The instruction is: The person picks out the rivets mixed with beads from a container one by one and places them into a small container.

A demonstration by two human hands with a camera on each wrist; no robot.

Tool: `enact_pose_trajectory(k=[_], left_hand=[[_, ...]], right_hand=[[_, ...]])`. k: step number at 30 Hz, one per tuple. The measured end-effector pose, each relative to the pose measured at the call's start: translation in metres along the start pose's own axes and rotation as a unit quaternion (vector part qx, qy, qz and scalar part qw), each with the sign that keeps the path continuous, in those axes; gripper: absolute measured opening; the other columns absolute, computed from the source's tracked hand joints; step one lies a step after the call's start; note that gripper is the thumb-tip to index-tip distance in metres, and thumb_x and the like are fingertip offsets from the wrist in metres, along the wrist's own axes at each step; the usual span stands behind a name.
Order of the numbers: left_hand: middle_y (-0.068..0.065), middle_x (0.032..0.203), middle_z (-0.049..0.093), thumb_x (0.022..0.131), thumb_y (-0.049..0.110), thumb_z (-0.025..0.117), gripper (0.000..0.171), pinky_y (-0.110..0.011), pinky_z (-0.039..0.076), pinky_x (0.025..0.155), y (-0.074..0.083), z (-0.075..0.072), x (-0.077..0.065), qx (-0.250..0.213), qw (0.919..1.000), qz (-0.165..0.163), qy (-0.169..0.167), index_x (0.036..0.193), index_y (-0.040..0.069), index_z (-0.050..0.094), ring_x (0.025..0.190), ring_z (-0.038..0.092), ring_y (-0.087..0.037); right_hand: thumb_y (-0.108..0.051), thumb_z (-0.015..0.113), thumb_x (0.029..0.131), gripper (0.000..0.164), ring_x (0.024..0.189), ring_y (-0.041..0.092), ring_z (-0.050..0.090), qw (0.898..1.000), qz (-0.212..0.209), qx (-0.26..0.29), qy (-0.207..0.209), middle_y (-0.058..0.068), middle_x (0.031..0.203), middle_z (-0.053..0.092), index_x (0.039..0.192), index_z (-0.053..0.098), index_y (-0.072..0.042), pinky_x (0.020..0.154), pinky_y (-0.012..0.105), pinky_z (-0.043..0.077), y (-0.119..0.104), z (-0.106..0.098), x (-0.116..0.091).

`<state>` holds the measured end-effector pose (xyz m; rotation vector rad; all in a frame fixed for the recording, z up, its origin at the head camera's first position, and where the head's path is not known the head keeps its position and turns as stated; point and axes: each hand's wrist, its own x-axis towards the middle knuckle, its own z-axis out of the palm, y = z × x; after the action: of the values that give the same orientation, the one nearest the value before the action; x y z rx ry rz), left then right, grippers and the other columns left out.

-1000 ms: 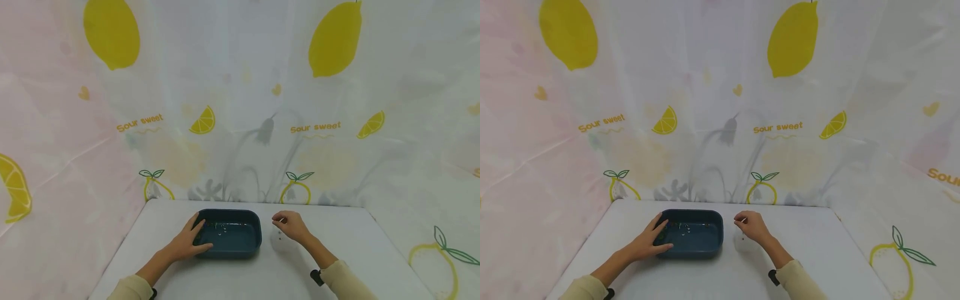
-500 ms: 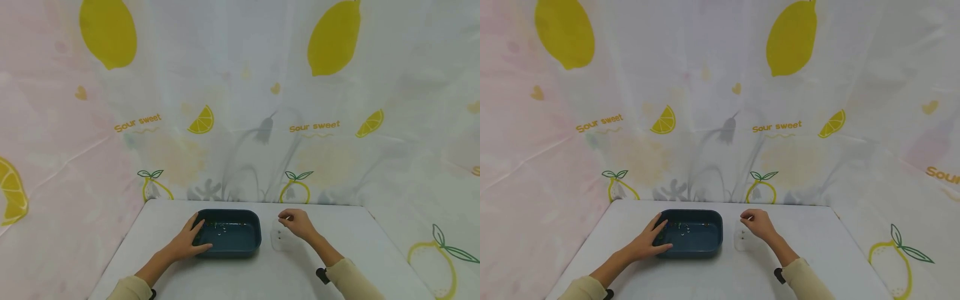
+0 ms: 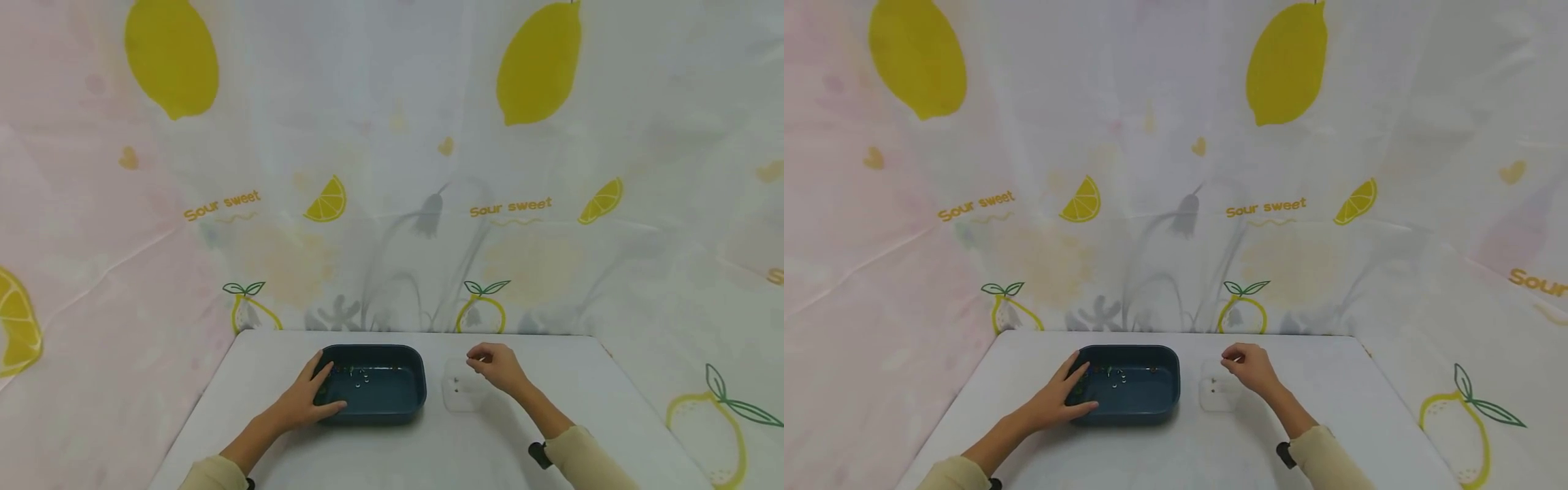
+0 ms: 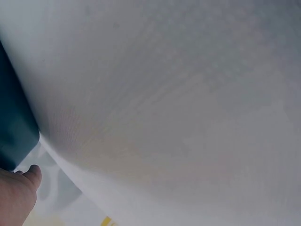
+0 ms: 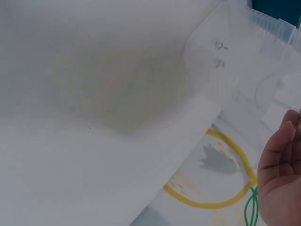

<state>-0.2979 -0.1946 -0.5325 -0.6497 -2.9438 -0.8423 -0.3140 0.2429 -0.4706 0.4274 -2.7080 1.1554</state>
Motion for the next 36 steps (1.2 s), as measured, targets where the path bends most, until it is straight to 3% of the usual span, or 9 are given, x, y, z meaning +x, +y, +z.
enact_pose_trajectory(k=[17, 27, 31, 36], left_hand=[[-0.021, 0.164, 0.011, 0.084, 0.063, 0.067, 0.096, -0.062, 0.036, 0.108, -0.001, -0.001, -0.002, -0.003, 1.0, 0.002, 0.001, 0.153, 0.005, 0.034, 0.146, 0.027, -0.045], [-0.021, 0.164, 0.012, 0.083, 0.064, 0.067, 0.096, -0.063, 0.035, 0.108, 0.003, 0.001, -0.002, -0.01, 0.9999, -0.001, 0.003, 0.153, 0.006, 0.036, 0.145, 0.028, -0.046], [-0.022, 0.163, 0.013, 0.083, 0.063, 0.068, 0.095, -0.064, 0.036, 0.107, 0.004, 0.002, -0.003, -0.009, 0.9999, 0.002, 0.01, 0.152, 0.005, 0.037, 0.145, 0.029, -0.047], [-0.022, 0.164, 0.011, 0.083, 0.064, 0.067, 0.095, -0.063, 0.036, 0.108, 0.001, 0.001, -0.002, -0.012, 0.9999, 0.002, 0.007, 0.153, 0.008, 0.036, 0.145, 0.028, -0.046]], right_hand=[[-0.007, 0.073, 0.087, 0.011, 0.064, 0.009, 0.063, 0.999, 0.036, 0.014, -0.009, 0.006, 0.084, 0.073, 0.094, 0.074, 0.001, 0.056, 0.023, 0.049, 0.008, 0.006, -0.01], [-0.007, 0.074, 0.085, 0.008, 0.062, 0.006, 0.06, 1.0, 0.012, 0.02, 0.011, 0.006, 0.083, 0.073, 0.09, 0.074, -0.001, 0.056, 0.023, 0.05, 0.014, 0.012, -0.013], [-0.006, 0.074, 0.084, 0.008, 0.062, 0.005, 0.061, 0.999, -0.018, 0.027, 0.018, 0.003, 0.079, 0.072, 0.088, 0.073, 0.001, 0.054, 0.023, 0.05, 0.015, 0.014, -0.012], [-0.006, 0.074, 0.085, 0.008, 0.064, 0.006, 0.062, 1.0, 0.0, 0.012, 0.005, 0.007, 0.084, 0.073, 0.091, 0.073, 0.0, 0.056, 0.023, 0.051, 0.012, 0.013, -0.005]])
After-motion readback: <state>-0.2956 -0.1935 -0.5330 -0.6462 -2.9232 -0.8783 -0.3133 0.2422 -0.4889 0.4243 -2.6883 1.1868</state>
